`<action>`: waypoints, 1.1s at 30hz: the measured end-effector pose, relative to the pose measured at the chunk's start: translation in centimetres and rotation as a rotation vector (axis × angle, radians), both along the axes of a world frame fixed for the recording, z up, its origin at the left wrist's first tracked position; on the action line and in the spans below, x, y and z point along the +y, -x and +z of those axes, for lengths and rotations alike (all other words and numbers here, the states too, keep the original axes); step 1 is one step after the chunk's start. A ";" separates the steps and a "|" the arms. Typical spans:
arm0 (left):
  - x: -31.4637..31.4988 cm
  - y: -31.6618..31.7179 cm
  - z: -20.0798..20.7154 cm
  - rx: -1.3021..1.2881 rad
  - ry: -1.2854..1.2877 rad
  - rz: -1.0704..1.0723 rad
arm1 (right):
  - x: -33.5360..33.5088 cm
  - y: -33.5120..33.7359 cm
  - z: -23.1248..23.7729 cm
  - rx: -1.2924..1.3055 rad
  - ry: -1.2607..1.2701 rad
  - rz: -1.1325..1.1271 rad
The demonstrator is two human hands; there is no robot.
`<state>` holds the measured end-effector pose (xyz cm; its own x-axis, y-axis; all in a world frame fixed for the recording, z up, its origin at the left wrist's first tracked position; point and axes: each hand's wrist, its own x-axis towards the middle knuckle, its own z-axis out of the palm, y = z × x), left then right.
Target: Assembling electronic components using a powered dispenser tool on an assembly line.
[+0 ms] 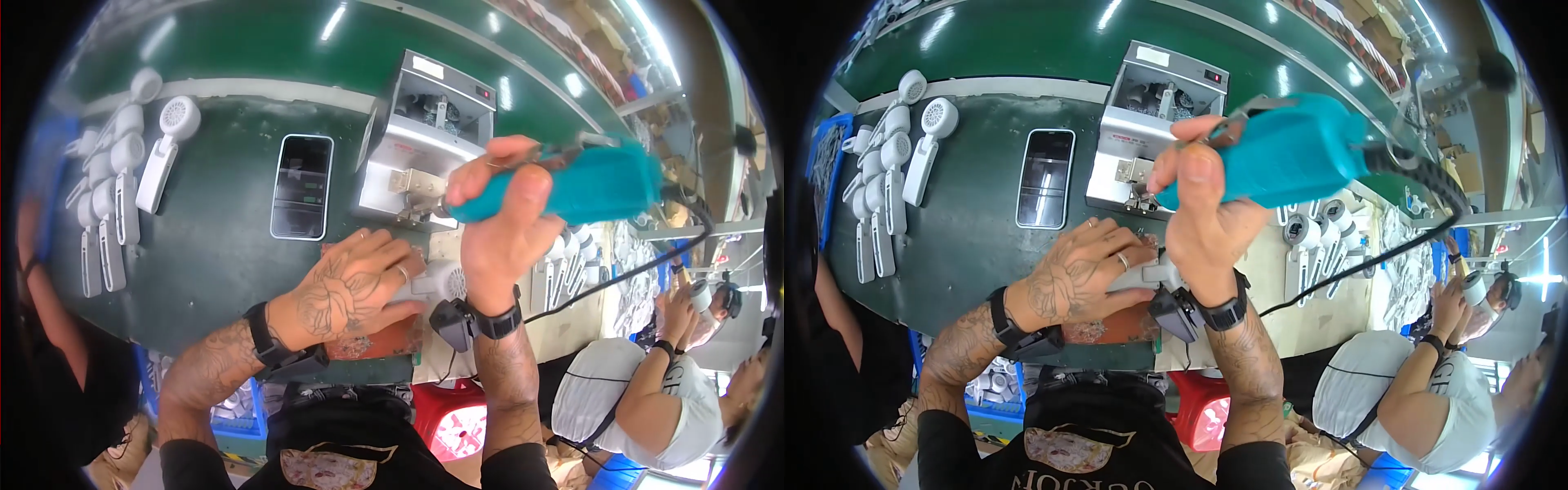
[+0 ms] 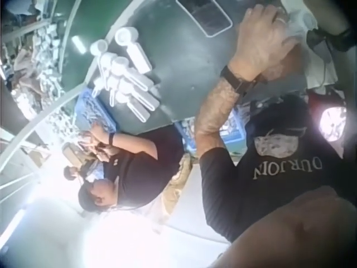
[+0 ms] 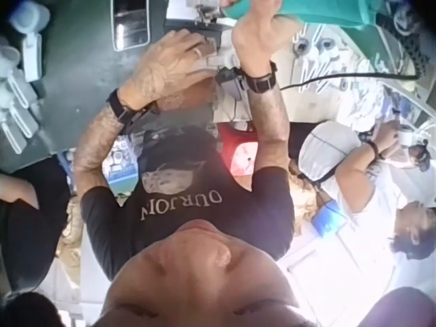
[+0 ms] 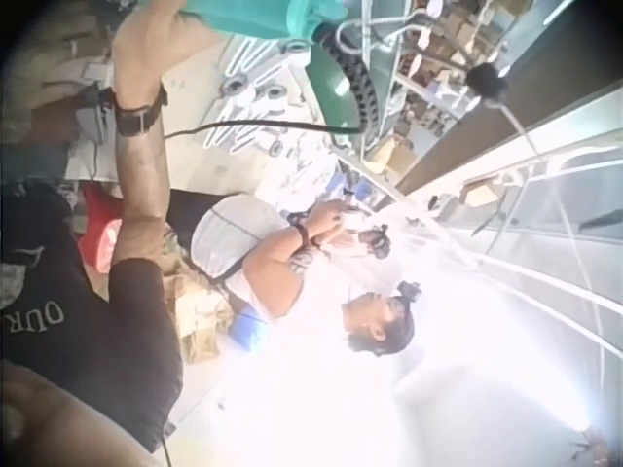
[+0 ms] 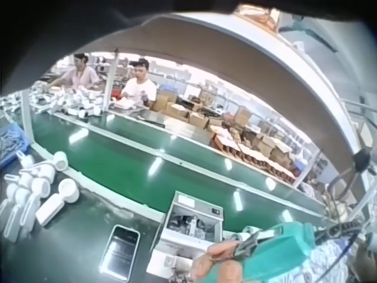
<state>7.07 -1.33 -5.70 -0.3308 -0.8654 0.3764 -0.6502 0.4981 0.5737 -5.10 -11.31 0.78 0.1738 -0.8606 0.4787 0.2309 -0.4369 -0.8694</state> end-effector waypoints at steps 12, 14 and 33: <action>0.4 -0.3 -1.4 0.087 -0.031 0.013 | 1.1 -0.2 -1.4 0.098 -0.027 0.088; 0.4 -0.3 -1.1 0.076 -0.043 0.014 | 2.7 1.5 -1.0 0.026 -0.079 0.089; 0.0 0.1 -0.9 0.059 -0.040 0.050 | 4.3 3.6 -2.8 0.121 -0.152 0.028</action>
